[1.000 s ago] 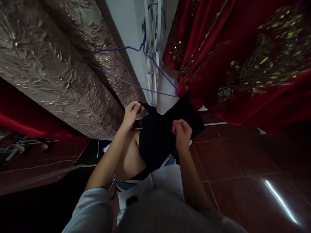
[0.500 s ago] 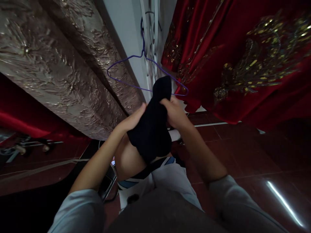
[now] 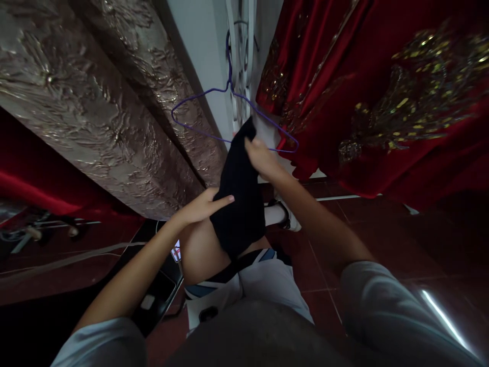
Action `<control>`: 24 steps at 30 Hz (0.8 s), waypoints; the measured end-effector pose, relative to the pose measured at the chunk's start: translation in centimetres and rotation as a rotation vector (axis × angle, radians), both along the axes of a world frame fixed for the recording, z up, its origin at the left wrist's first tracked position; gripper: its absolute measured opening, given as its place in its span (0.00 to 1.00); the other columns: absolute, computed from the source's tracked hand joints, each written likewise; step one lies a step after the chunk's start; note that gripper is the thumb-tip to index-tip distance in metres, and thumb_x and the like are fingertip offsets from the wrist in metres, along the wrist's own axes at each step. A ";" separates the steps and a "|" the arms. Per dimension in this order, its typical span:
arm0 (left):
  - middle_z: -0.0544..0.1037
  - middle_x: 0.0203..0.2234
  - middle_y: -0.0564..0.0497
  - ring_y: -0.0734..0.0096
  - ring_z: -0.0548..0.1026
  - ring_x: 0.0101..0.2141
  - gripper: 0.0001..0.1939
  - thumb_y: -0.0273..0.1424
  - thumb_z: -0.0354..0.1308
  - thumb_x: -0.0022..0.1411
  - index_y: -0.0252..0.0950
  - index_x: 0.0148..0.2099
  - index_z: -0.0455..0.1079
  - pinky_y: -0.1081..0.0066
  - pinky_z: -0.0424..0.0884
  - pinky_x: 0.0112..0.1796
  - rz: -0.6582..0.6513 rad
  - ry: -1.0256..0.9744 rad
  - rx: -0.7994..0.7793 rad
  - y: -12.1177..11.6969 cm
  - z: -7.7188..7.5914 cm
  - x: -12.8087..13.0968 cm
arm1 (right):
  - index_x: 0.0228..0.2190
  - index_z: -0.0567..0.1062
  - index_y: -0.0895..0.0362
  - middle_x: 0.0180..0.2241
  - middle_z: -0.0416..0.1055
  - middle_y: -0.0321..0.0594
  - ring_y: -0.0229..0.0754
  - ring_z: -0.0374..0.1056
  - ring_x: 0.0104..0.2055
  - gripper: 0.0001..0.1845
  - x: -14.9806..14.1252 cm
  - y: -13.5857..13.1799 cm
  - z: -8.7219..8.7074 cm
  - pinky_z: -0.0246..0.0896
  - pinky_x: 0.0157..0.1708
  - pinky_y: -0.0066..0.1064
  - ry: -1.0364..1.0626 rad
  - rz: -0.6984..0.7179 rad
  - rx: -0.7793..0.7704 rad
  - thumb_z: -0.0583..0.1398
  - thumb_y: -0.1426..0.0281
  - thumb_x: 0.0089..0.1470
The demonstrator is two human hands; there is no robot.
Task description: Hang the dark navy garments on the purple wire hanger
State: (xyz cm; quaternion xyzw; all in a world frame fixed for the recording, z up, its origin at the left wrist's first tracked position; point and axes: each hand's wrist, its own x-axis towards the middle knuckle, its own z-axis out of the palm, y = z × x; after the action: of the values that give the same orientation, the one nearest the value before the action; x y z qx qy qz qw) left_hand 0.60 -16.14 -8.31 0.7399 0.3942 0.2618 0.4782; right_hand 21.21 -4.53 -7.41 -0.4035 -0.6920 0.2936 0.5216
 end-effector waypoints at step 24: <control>0.72 0.27 0.45 0.61 0.70 0.34 0.13 0.31 0.46 0.64 0.39 0.26 0.57 0.60 0.69 0.45 0.407 0.813 0.559 9.2 6.1 -8.9 | 0.18 0.60 0.55 0.19 0.50 0.33 0.36 0.49 0.26 0.17 10.4 -0.4 2.3 0.47 0.29 0.33 -0.223 -0.270 0.098 0.62 0.70 0.50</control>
State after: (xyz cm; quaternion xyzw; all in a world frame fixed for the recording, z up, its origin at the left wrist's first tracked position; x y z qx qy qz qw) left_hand -8.32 -6.94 -2.17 0.7894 0.5984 0.1362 0.0111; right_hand 31.60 -4.93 -5.08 -0.4970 -0.6985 0.1404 0.4953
